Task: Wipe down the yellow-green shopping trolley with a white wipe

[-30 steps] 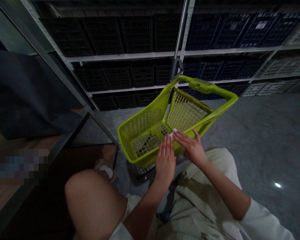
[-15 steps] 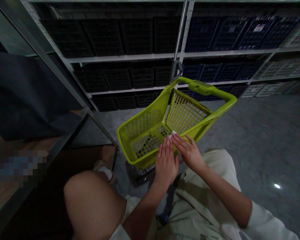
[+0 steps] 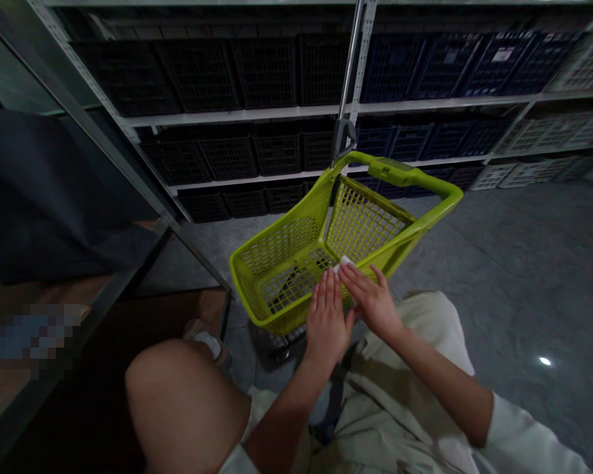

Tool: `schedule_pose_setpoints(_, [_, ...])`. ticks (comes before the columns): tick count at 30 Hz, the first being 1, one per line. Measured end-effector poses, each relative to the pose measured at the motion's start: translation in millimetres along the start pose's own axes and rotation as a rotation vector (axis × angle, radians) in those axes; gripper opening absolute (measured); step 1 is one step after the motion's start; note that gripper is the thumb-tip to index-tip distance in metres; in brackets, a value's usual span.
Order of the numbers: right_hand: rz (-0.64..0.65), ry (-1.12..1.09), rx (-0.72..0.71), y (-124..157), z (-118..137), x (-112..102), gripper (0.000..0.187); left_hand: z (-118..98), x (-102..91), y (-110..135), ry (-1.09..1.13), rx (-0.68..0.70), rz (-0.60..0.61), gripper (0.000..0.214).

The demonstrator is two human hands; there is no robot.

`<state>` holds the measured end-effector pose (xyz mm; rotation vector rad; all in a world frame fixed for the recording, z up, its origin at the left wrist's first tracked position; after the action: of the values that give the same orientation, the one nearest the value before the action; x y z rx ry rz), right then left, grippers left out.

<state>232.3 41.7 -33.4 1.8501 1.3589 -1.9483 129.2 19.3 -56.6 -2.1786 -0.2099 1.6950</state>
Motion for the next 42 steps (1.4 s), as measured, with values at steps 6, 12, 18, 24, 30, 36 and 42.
schedule_pose_setpoints(6, [-0.035, 0.098, 0.005, 15.8, -81.5, -30.8, 0.069, 0.7, -1.1, -0.7, 0.013, -0.014, 0.007, 0.072])
schedule_pose_setpoints(12, [-0.169, 0.201, 0.283, 24.5, -82.4, -29.9, 0.067, 0.9, -1.6, -0.2, 0.012, -0.015, 0.006, 0.073])
schedule_pose_setpoints(18, [0.048, -0.037, -0.118, 6.7, 1.3, -2.2, 0.071, 1.5, -1.9, 0.1, 0.027, -0.005, 0.016, 0.067])
schedule_pose_setpoints(24, [-0.175, 0.236, 0.301, 29.5, -119.6, -44.3, 0.064, 1.1, -1.8, -0.9, 0.058, -0.015, 0.025, 0.067])
schedule_pose_setpoints(30, [-0.093, 0.051, 0.150, 1.6, -19.4, -3.8, 0.078, 2.4, 0.0, 0.1, 0.056, -0.011, 0.025, 0.067])
schedule_pose_setpoints(36, [0.015, -0.012, -0.032, 2.0, -20.4, -8.7, 0.077, 3.8, -1.2, -1.3, 0.029, -0.020, 0.039, 0.067])
schedule_pose_setpoints(42, [-0.223, 0.234, 0.367, 35.5, -115.8, -44.9, 0.070, 4.2, 0.6, -0.2, 0.047, -0.023, 0.026, 0.071])
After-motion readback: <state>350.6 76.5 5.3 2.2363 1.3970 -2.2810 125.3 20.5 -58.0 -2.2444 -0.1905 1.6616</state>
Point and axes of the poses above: each hand's wrist, its own y-axis away from the middle knuckle, its own x-axis out of the palm, z = x × y, the point moved 7 cm from there along -y, towards the middle knuckle, and after that the axes turned 14 degrees about -x, right-handed, at the moved point
